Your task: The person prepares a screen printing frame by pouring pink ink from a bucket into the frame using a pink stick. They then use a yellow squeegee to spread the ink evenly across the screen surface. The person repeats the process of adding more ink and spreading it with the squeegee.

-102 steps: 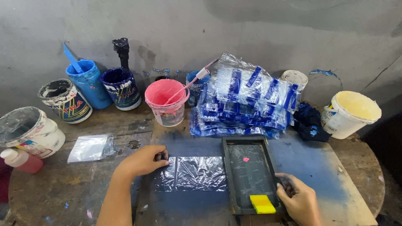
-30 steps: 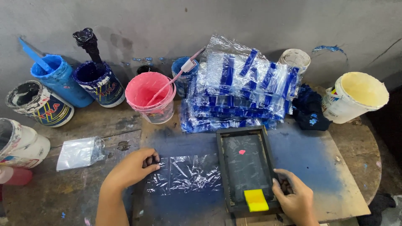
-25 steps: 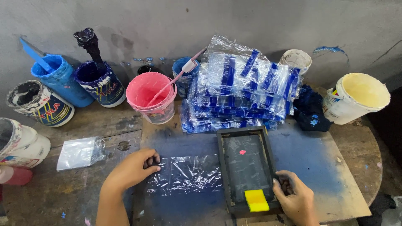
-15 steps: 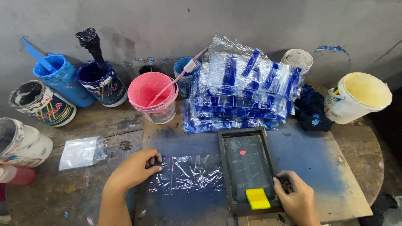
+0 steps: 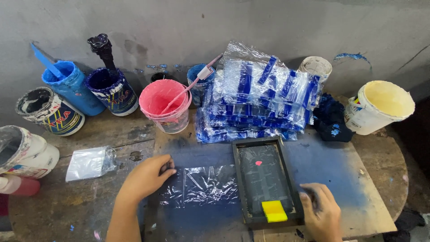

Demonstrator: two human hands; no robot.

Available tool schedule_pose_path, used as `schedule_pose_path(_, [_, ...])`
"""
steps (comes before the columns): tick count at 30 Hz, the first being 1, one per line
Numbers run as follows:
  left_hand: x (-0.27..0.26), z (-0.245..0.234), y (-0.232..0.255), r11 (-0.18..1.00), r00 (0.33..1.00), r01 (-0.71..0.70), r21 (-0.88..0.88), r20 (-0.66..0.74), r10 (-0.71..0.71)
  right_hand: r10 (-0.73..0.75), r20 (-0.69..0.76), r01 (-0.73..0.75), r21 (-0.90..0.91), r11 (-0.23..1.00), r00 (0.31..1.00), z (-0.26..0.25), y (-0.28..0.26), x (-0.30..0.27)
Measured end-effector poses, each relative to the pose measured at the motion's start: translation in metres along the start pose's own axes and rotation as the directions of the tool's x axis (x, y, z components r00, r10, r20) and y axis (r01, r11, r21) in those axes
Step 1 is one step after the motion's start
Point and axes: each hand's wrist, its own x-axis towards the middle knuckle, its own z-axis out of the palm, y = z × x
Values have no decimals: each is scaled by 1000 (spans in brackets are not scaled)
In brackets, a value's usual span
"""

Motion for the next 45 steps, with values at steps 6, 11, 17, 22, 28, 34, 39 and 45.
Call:
schedule_pose_path(6, [0, 26, 58, 892, 861, -450, 34, -248, 444, -344, 97, 347, -24, 937, 934, -13, 13, -25])
schedule_pose_path(11, [12, 67, 91, 798, 803, -573, 187, -66, 592, -589, 235, 616, -53, 786, 773, 3, 49, -25])
schedule_pose_path(17, [22, 89, 92, 775, 797, -578, 256, -25, 603, -360, 318, 432, -196, 880, 877, 15, 59, -35])
schedule_pose_path(22, [20, 87, 91, 780, 804, -570, 260, -24, 595, -323, 334, 399, -189, 897, 885, 18, 64, -38])
schedule_pose_path(28, [21, 91, 88, 759, 783, -582, 292, -52, 620, -399, 271, 458, -213, 863, 876, 28, 86, -41])
schedule_pose_path(34, [22, 91, 88, 774, 801, -568, 281, -27, 598, -313, 356, 418, -272, 867, 881, 32, 104, -40])
schedule_pose_path(39, [22, 93, 87, 771, 797, -572, 281, -33, 603, -334, 390, 457, -282, 843, 858, 41, 125, -42])
schedule_pose_path(45, [21, 90, 88, 776, 803, -571, 268, -17, 596, -315, 368, 423, -264, 867, 875, 34, 105, -41])
